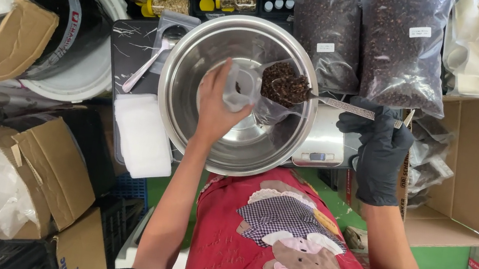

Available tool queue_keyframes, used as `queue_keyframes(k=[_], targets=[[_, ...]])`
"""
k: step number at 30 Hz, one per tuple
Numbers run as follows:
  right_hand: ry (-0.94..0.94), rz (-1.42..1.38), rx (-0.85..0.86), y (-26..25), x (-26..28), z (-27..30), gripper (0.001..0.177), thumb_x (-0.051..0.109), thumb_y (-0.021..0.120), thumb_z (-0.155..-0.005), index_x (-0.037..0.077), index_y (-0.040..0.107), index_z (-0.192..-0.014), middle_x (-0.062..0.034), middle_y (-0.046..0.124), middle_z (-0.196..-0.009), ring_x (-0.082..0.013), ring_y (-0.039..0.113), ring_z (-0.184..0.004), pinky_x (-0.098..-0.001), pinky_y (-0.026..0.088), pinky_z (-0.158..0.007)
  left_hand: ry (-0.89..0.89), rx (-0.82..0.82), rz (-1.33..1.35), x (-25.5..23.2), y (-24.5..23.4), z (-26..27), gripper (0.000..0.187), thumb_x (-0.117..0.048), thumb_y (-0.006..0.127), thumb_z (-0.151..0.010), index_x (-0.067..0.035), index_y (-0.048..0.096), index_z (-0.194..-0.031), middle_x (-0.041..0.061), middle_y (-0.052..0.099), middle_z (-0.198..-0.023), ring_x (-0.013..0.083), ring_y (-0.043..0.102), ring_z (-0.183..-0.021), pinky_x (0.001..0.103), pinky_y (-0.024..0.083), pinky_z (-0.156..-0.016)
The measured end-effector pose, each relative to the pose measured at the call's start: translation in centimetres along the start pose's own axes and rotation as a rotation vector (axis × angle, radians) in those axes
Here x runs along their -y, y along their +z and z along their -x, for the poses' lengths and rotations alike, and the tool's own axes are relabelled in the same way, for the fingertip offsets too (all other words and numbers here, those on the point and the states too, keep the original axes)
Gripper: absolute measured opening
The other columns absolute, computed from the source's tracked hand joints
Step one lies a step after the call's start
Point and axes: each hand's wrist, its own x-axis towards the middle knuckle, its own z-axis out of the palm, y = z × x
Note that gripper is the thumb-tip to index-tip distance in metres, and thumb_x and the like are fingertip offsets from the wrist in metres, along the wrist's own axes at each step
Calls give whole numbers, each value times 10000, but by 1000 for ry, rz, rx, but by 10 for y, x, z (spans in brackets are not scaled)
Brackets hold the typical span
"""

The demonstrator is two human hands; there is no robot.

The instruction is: The person is scooping cloves from a large bulk bag into smaller plastic bags, weighing each bag on a digital scale to ensure accuracy.

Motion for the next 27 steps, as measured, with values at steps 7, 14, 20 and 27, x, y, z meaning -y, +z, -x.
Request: queue_keyframes(k=[7, 14, 20, 27], targets=[[-152, 208, 135, 15, 22, 20, 339, 230, 497, -1176, 11, 727, -1055, -241, 723, -770, -318, 774, -738, -329, 549, -603, 83, 157, -169, -30, 4, 3, 1157, -303, 959, -694, -200, 348, -1671, 91, 491, -1460, 297, 485, -1352, 513, 427, -1111], [-876, 729, 256, 16, 0, 45, 209, 201, 591, -1082, 43, 693, -990, -133, 668, -802, -357, 677, -682, -424, 545, -578, 17, 174, -95, -40, 4, 2, 1085, -297, 932, -728, -189, 358, -1641, 71, 466, -1453, 306, 477, -1370, 483, 619, -975], [-985, 664, 193, -6, -10, 42, 161, 190, 676, -1057, 47, 746, -1081, -139, 742, -979, -378, 714, -788, -432, 578, -667, -69, 121, 85, -36, 0, 9, 1072, -269, 927, -779, -169, 314, -1653, 126, 438, -1489, 363, 462, -1428, 563, 535, -1128], [-828, 543, 302, 7, 31, 34, 176, 195, 695, -1048, 98, 796, -1155, -76, 768, -1002, -360, 729, -817, -415, 596, -696, -90, 77, 183, -48, 0, 11, 1094, -261, 945, -776, -207, 310, -1665, 116, 437, -1507, 374, 454, -1464, 589, 464, -1191]])
